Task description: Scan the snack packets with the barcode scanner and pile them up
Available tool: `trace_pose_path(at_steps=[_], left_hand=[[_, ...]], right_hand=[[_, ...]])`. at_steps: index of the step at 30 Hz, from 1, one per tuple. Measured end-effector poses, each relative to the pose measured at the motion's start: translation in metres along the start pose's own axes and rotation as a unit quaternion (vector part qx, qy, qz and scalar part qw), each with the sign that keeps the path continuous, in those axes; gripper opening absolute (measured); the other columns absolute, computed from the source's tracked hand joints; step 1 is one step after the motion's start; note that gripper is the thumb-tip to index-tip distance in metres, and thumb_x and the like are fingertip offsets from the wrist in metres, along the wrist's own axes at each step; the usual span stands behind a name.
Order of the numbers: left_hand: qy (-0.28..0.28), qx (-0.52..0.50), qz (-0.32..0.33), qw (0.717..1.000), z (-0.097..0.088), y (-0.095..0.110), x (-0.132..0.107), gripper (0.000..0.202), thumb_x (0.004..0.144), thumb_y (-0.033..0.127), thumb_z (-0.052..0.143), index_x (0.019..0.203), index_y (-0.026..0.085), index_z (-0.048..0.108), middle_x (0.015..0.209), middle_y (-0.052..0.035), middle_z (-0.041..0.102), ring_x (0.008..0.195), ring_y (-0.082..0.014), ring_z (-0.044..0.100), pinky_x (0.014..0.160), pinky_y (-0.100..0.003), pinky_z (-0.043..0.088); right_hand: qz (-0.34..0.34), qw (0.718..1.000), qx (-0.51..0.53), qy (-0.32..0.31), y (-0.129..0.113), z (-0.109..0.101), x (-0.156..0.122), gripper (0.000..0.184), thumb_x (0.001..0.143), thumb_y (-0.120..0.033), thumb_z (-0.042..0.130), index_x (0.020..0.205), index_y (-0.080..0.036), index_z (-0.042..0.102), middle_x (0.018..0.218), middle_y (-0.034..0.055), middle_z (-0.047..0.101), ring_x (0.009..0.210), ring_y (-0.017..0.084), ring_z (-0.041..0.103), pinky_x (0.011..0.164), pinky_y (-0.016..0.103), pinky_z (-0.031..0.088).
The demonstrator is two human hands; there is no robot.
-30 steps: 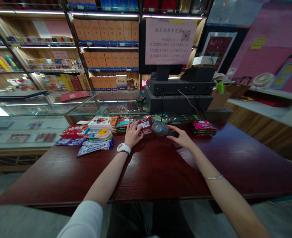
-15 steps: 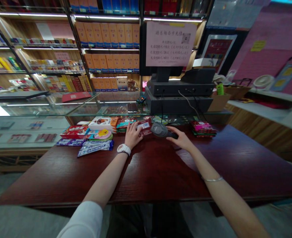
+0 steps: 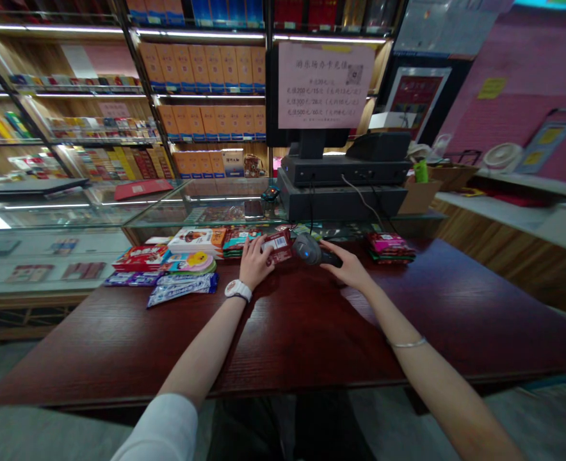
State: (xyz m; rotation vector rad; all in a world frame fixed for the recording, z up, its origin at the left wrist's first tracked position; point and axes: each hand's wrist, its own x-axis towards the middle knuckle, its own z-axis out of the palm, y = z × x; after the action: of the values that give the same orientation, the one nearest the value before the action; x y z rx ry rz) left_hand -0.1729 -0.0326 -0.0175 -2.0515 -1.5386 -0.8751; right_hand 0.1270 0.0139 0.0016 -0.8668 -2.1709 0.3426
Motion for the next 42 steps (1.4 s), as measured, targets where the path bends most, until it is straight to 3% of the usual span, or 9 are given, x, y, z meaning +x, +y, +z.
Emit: trace_pose_path(at_steps=[8,18,24,30,38,42], left_hand=[[0.003,0.001,0.000,1.000,-0.002,0.003,0.000,0.033,0.072,0.020,0.065,0.105,0.022,0.063,0.143,-0.0141,0.052,0.136,-0.0330,0.045,0.120,-0.059,0.023],[0.009,-0.001,0.003,1.000,-0.001,0.001,0.000,0.032,0.072,0.022,0.067,0.104,0.022,0.063,0.142,-0.0139,0.052,0.134,-0.0336,0.046,0.120,-0.058,0.023],[0.003,0.013,0.003,1.000,-0.003,0.003,0.000,0.032,0.072,0.024,0.068,0.104,0.022,0.063,0.143,-0.0138,0.051,0.135,-0.0322,0.045,0.120,-0.056,0.023],[0.009,0.004,0.005,1.000,-0.001,0.001,0.000,0.033,0.072,0.023,0.068,0.105,0.021,0.064,0.143,-0.0149,0.051,0.136,-0.0327,0.044,0.121,-0.056,0.021],[0.018,-0.004,0.008,1.000,-0.001,0.000,-0.001,0.033,0.072,0.022,0.068,0.104,0.021,0.064,0.144,-0.0142,0.050,0.136,-0.0325,0.044,0.121,-0.057,0.021],[0.021,0.000,0.017,1.000,-0.008,-0.002,0.000,0.033,0.072,0.022,0.068,0.105,0.021,0.064,0.144,-0.0146,0.050,0.136,-0.0334,0.044,0.120,-0.058,0.022]], right_hand=[[-0.009,0.982,-0.188,-0.017,0.019,0.000,-0.002,0.061,0.091,-0.030,0.054,0.150,-0.028,0.038,0.140,0.0091,0.057,0.113,0.031,0.060,0.094,0.047,0.047],[-0.008,0.959,-0.272,-0.083,0.027,0.012,-0.007,0.065,0.091,-0.027,0.052,0.153,-0.031,0.031,0.138,0.0075,0.058,0.101,0.028,0.060,0.085,0.041,0.048],[0.022,0.948,-0.294,-0.119,0.026,0.022,-0.007,0.065,0.093,-0.029,0.050,0.154,-0.029,0.028,0.143,0.0074,0.054,0.107,0.028,0.059,0.089,0.041,0.047],[0.035,0.957,-0.256,-0.130,0.025,0.028,-0.008,0.066,0.096,-0.032,0.046,0.156,-0.026,0.019,0.151,0.0087,0.046,0.126,0.028,0.052,0.099,0.044,0.046],[0.018,0.963,-0.254,-0.089,0.024,0.030,-0.010,0.065,0.094,-0.034,0.048,0.155,-0.029,0.024,0.157,0.0081,0.037,0.141,0.028,0.039,0.112,0.054,0.035],[-0.032,0.969,-0.236,-0.063,0.009,0.028,-0.006,0.064,0.093,-0.032,0.050,0.153,-0.026,0.029,0.159,0.0078,0.033,0.144,0.029,0.034,0.115,0.053,0.031]])
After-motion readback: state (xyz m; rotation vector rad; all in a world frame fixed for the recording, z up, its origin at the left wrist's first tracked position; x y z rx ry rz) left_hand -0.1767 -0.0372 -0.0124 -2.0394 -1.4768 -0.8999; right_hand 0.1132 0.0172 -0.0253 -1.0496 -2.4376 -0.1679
